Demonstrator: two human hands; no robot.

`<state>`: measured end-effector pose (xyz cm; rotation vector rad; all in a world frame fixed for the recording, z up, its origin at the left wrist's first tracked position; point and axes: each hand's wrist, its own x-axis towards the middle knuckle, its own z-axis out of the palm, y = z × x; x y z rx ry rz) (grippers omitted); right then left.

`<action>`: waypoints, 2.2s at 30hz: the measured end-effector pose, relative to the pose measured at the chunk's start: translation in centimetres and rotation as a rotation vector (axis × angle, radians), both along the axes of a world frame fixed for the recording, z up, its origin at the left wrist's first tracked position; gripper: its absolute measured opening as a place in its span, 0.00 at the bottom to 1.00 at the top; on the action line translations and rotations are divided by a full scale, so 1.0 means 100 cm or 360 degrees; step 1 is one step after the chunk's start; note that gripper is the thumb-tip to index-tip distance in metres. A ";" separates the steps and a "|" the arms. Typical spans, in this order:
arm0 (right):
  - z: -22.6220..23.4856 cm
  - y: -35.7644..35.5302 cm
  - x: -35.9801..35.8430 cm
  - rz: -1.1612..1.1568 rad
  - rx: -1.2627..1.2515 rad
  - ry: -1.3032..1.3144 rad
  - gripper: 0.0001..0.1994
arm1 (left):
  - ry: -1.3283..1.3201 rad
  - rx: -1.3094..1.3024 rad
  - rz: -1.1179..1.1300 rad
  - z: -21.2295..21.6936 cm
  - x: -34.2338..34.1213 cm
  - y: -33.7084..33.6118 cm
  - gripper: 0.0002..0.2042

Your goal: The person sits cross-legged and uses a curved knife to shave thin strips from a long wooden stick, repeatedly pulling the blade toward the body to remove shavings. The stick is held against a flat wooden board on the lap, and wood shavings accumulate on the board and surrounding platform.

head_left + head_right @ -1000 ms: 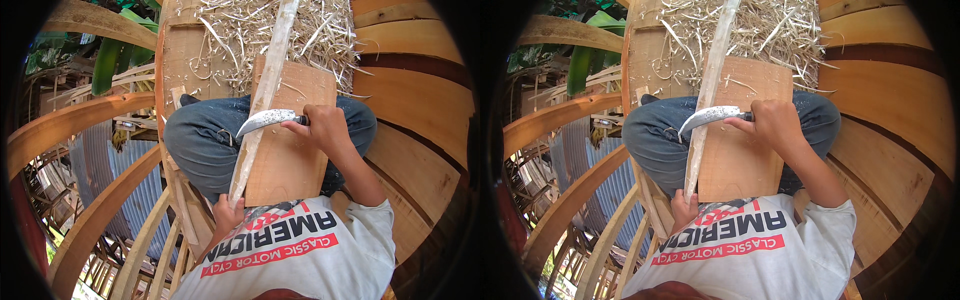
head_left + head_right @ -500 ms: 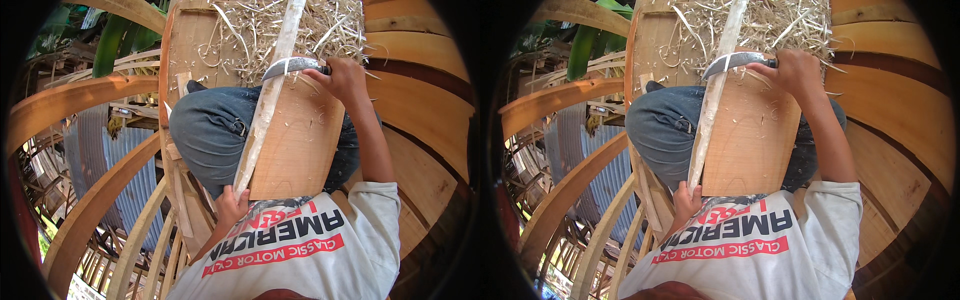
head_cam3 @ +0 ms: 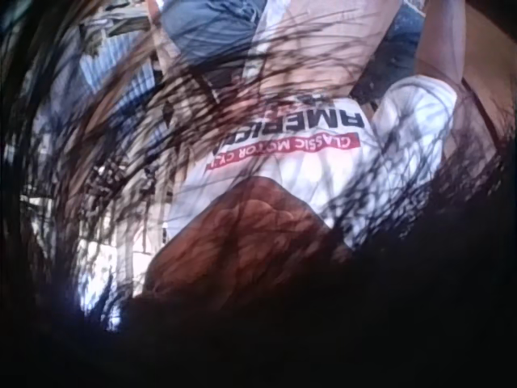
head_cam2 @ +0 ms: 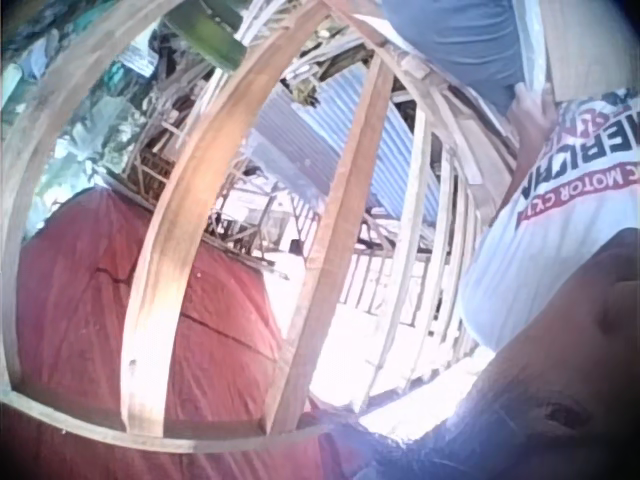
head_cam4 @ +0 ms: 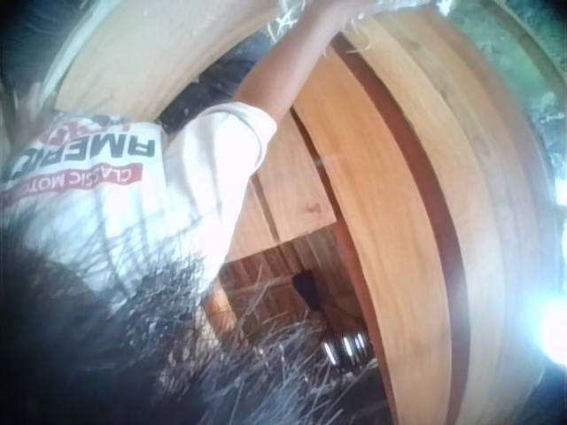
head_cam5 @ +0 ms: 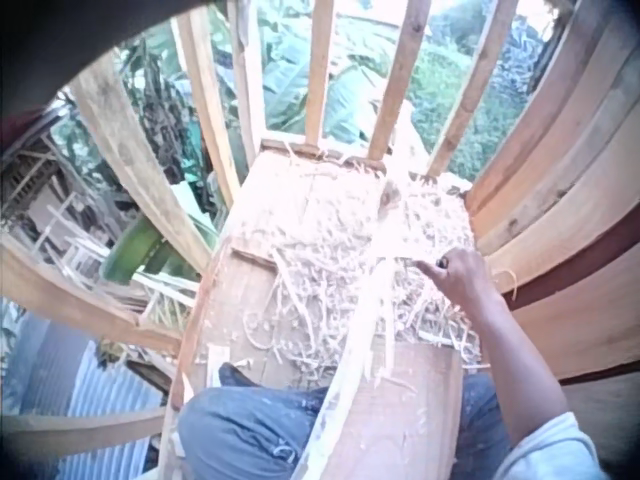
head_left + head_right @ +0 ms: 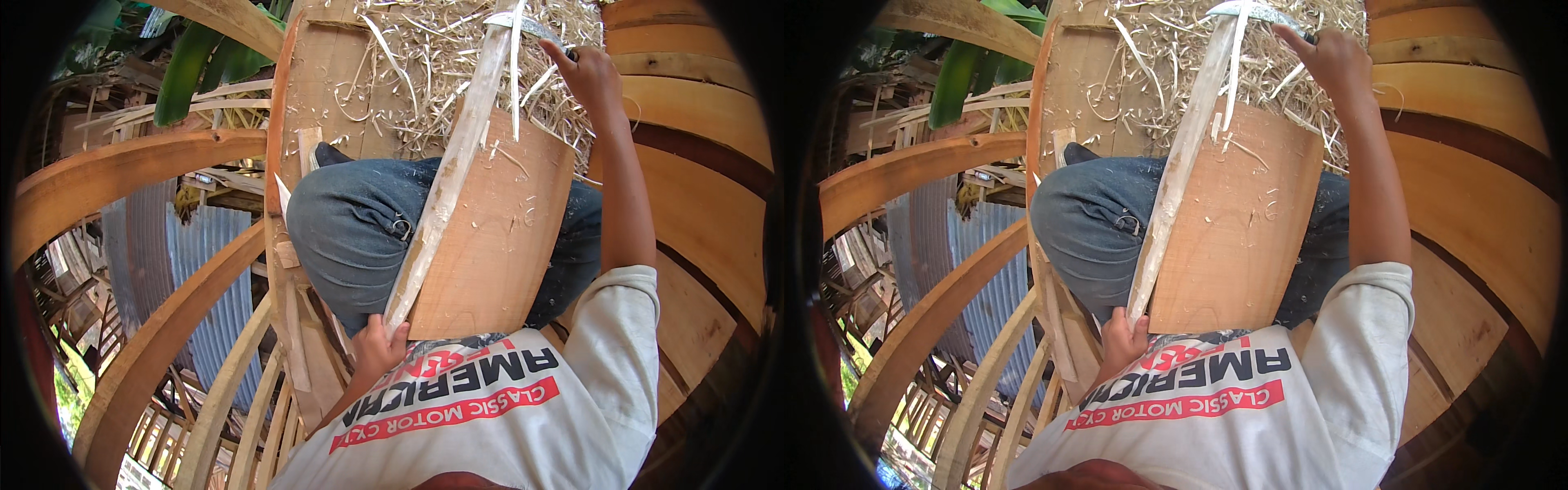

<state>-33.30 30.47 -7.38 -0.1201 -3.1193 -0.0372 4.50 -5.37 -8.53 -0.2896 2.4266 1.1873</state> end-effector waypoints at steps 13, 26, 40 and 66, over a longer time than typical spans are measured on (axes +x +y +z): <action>0.018 -0.008 -0.002 -0.0198 -0.0445 -0.0198 0.40 | -0.0027 -0.0036 0.0060 -0.003 0.004 -0.001 0.20; 0.041 -0.002 0.052 -0.0212 -0.2437 -0.0505 0.13 | -0.0086 0.0202 0.0185 -0.006 0.011 -0.011 0.20; 0.038 -0.015 0.065 0.0186 -0.2455 -0.1179 0.16 | -0.0041 0.0159 0.0207 -0.005 0.012 -0.013 0.23; 0.023 0.011 0.060 -0.0168 -0.2906 -0.0504 0.17 | -0.0384 0.0713 0.0426 0.004 0.000 -0.021 0.21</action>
